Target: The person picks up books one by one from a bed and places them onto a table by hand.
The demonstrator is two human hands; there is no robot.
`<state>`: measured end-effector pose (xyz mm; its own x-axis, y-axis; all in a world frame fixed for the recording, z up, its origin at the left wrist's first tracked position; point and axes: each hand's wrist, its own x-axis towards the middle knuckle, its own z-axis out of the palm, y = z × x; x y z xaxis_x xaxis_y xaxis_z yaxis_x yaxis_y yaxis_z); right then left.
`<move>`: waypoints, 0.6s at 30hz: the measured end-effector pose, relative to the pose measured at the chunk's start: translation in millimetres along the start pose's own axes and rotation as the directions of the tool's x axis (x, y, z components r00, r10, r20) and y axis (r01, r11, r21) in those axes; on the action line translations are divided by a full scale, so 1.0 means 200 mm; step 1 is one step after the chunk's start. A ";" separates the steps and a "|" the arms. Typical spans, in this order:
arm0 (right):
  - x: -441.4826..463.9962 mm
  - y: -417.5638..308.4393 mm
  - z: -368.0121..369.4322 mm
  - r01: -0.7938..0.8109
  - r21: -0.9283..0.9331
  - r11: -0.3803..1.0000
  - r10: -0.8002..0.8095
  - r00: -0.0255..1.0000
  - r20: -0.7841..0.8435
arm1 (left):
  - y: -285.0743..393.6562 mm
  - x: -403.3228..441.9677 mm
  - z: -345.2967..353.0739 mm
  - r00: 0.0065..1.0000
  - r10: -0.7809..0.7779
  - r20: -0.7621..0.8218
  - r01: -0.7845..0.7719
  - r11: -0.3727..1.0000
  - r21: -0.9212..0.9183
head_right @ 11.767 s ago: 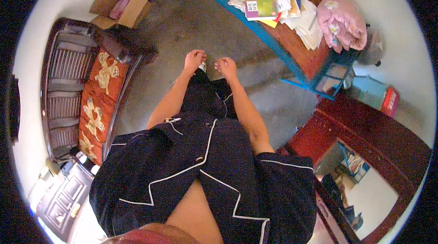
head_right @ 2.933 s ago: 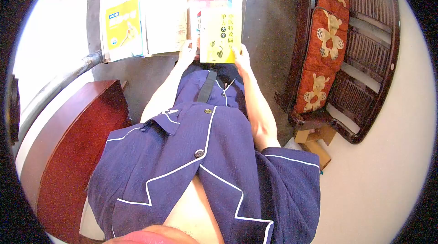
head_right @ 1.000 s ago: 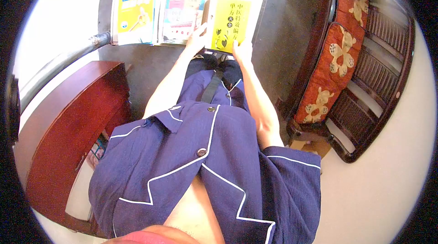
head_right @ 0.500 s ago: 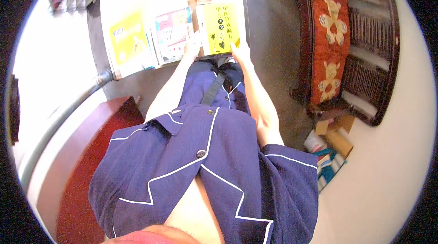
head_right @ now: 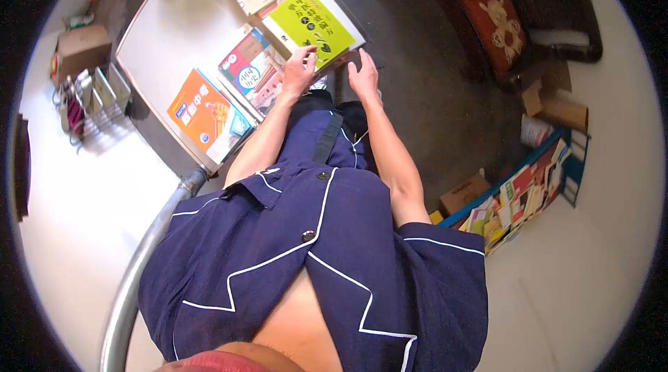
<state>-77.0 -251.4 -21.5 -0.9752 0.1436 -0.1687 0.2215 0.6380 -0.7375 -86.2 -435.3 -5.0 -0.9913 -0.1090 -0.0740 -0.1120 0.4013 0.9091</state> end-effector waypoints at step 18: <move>-1.09 0.76 -0.48 -0.438 0.573 0.692 0.662 0.702 -0.263 | 0.37 -0.54 0.91 0.489 0.418 0.765 -0.544 0.832 -0.107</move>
<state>169.3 -112.2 -33.8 -0.5381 0.7222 -0.4346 0.5819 -0.0548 -0.8114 0.5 -228.1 -5.2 -0.5848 0.8106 0.0304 0.4535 0.2956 0.8408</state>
